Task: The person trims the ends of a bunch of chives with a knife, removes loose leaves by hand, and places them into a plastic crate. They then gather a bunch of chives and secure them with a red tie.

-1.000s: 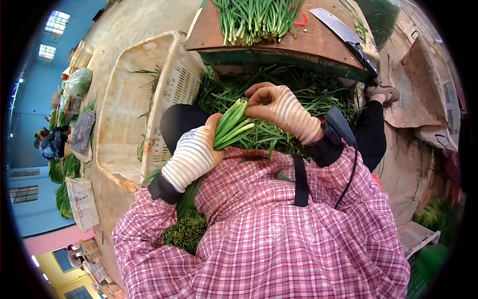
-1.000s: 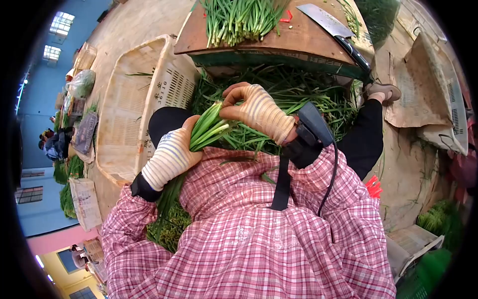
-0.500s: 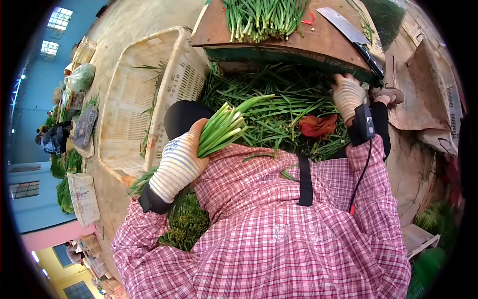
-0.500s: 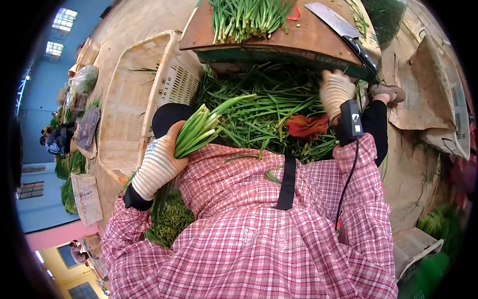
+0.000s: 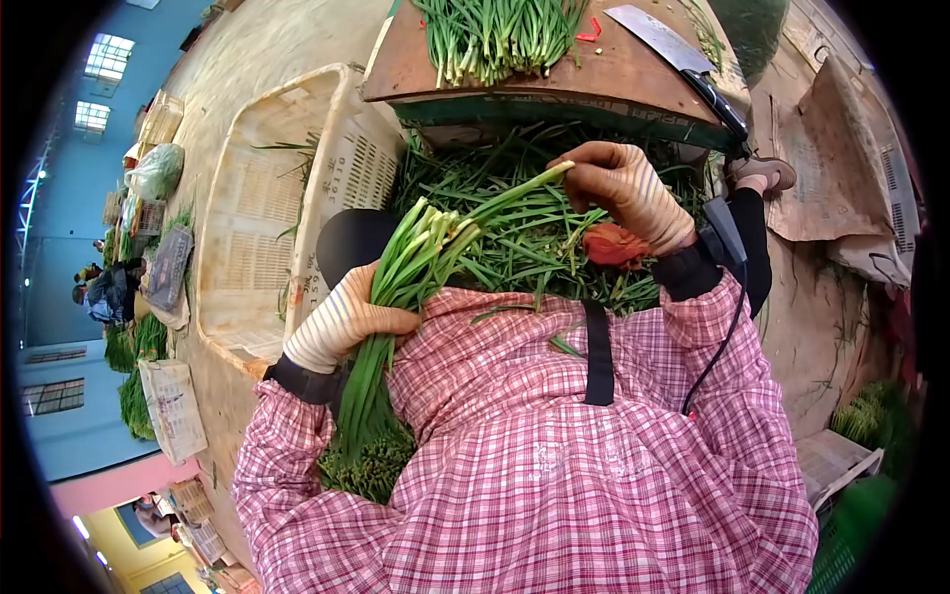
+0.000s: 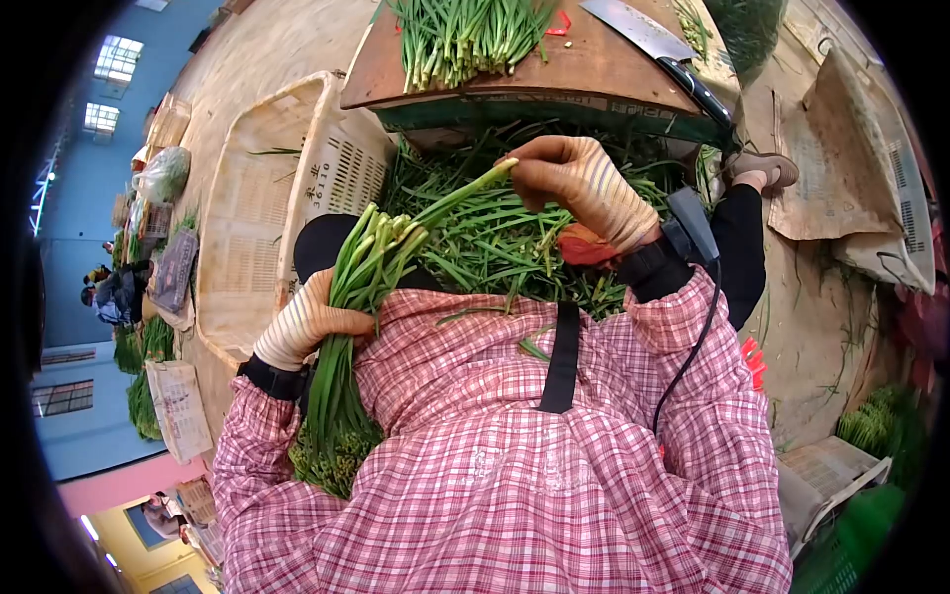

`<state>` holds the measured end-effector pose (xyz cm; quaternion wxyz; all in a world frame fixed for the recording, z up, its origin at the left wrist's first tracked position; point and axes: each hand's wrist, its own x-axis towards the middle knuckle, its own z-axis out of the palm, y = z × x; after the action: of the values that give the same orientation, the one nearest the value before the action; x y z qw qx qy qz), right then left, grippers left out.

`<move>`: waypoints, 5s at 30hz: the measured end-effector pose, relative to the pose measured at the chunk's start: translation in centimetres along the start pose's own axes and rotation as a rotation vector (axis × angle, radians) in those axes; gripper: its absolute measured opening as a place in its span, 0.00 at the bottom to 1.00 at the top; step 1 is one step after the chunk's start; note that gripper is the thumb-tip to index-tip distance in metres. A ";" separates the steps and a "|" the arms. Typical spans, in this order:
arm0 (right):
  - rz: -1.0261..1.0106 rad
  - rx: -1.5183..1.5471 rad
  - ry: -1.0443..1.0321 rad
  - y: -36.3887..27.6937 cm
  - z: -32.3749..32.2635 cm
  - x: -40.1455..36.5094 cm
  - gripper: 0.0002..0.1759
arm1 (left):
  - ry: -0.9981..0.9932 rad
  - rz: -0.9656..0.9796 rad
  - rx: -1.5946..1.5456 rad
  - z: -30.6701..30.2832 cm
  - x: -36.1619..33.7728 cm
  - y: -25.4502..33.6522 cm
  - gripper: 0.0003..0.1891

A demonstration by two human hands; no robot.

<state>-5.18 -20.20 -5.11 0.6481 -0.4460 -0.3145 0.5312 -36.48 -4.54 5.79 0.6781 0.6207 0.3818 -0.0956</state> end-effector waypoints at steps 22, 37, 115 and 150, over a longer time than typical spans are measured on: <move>-0.306 -0.852 0.191 -1.5 10.2 0.0 0.18 | -0.044 -0.002 -0.173 0.9 0.8 0.3 0.20; -0.163 -0.522 0.162 -0.7 9.0 1.7 0.19 | -0.030 0.049 -0.126 2.1 1.1 0.4 0.22; -1.061 -1.571 0.338 -18.1 1.2 -0.2 0.11 | 0.671 0.918 1.419 7.9 8.7 17.3 0.36; -0.368 -0.429 0.362 -13.9 5.6 4.9 0.18 | -0.244 0.771 -0.395 5.5 14.9 10.3 0.22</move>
<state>-3.28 -14.63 9.51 0.6700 -0.5951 -0.3741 0.2389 -17.78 -2.26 3.91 0.8097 0.5605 0.0506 0.1663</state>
